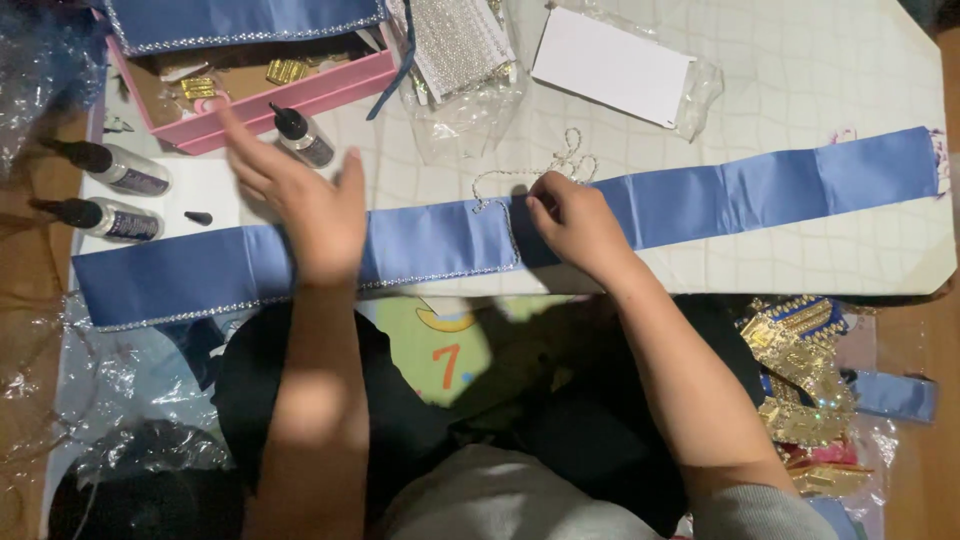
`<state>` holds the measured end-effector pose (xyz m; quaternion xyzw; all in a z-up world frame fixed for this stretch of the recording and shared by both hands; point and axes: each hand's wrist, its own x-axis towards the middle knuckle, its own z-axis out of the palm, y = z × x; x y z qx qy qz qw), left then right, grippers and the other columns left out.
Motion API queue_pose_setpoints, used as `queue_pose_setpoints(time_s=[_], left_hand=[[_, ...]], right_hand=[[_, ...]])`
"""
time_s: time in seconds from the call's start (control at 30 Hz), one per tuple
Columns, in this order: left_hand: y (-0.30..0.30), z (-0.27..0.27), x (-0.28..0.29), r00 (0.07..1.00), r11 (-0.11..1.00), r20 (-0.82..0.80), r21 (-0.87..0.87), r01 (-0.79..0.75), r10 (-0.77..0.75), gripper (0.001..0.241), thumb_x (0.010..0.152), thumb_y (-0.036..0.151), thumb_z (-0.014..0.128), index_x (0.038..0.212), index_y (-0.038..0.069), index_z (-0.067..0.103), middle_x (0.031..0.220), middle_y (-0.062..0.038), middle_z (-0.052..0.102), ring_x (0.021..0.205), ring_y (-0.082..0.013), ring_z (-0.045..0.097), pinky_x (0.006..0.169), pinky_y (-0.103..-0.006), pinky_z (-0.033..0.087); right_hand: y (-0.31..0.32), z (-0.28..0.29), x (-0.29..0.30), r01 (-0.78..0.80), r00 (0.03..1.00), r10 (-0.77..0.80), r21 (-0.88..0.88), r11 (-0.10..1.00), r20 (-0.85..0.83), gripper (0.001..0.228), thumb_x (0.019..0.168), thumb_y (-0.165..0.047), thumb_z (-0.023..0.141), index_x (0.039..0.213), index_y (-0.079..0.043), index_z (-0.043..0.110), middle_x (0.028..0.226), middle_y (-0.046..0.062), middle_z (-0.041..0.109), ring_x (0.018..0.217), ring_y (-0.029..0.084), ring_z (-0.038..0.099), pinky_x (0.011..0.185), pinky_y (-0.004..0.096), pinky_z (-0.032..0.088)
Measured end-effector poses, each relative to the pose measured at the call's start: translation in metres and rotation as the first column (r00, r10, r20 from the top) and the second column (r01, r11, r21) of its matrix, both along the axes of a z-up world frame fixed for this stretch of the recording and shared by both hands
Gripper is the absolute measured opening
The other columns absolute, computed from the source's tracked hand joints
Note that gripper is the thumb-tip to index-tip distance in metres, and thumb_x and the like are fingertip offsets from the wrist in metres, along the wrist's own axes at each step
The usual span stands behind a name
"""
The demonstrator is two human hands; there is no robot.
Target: Decorating a blue satin sash by precisely aligning and attaching a silver decorative chain along its edge.
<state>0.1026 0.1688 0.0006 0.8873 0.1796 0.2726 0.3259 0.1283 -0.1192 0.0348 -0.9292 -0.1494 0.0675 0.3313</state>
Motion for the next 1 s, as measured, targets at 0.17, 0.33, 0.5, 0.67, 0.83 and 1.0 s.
queue_pose_setpoints(time_s=[0.17,0.33,0.5,0.67,0.83,1.0], left_hand=[[0.028,-0.056,0.029,0.986,0.986,0.079,-0.092,-0.138,0.145,0.134,0.080,0.003,0.092,0.160,0.022,-0.014,0.165,-0.036,0.018,0.146,-0.0445,0.051,0.123,-0.0509,0.044],[0.022,-0.047,0.020,0.985,0.983,0.085,-0.117,-0.139,0.149,0.131,0.078,-0.010,0.081,0.161,0.034,-0.011,0.162,-0.037,0.019,0.111,-0.0194,0.081,0.104,-0.0338,0.072],[-0.025,0.009,0.003,0.993,0.995,0.115,-0.095,0.038,-0.027,0.135,0.089,0.014,0.099,0.161,0.030,-0.014,0.116,0.005,0.085,0.111,-0.0135,0.081,0.120,-0.0678,-0.006],[-0.114,0.064,-0.035,0.797,0.703,0.352,-0.381,0.601,-0.490,0.127,0.087,-0.006,0.087,0.159,0.015,-0.015,0.124,-0.017,0.070,0.118,-0.0257,0.071,0.108,-0.0368,0.063],[-0.158,0.067,-0.046,0.687,0.580,0.435,-0.371,0.726,-0.582,0.115,0.082,0.000,0.087,0.158,0.003,0.001,0.119,-0.013,0.067,0.117,-0.0243,0.067,0.108,-0.0355,0.056],[-0.143,0.061,-0.035,0.587,0.563,0.200,-0.165,0.810,-0.785,0.125,0.080,0.016,0.092,0.162,0.006,-0.002,0.156,-0.024,0.047,0.142,-0.0352,0.050,0.123,-0.0479,0.032]], right_hand=[[-0.006,-0.002,-0.005,-0.011,0.998,0.008,0.058,0.998,0.061,0.007,0.093,-0.008,0.065,0.098,-0.004,0.065,0.074,0.008,0.068,0.058,0.020,0.058,0.058,0.033,0.048],[-0.013,0.005,-0.017,0.024,0.998,-0.030,0.138,0.990,0.046,0.007,0.096,-0.010,0.066,0.096,-0.003,0.067,0.069,0.005,0.064,0.058,0.016,0.053,0.057,0.030,0.045],[-0.017,-0.005,-0.028,0.151,0.985,-0.091,0.474,0.867,-0.147,0.011,0.101,-0.016,0.064,0.102,-0.005,0.066,0.079,-0.003,0.062,0.066,0.005,0.048,0.061,0.019,0.040],[-0.010,0.010,-0.047,0.531,0.695,0.375,0.789,0.307,-0.614,0.040,0.101,-0.029,0.062,0.129,0.001,0.061,0.116,0.013,0.068,0.094,0.015,0.063,0.083,0.029,0.052],[-0.028,0.015,-0.056,0.693,0.643,0.607,0.693,-0.201,-0.467,0.038,0.105,-0.029,0.064,0.128,0.001,0.061,0.126,0.014,0.068,0.109,0.021,0.068,0.098,0.039,0.055],[-0.052,0.004,-0.054,0.655,0.744,0.418,0.691,-0.304,-0.521,0.053,0.092,-0.026,0.077,0.128,0.007,0.058,0.117,0.023,0.065,0.104,0.032,0.065,0.088,0.049,0.059]])
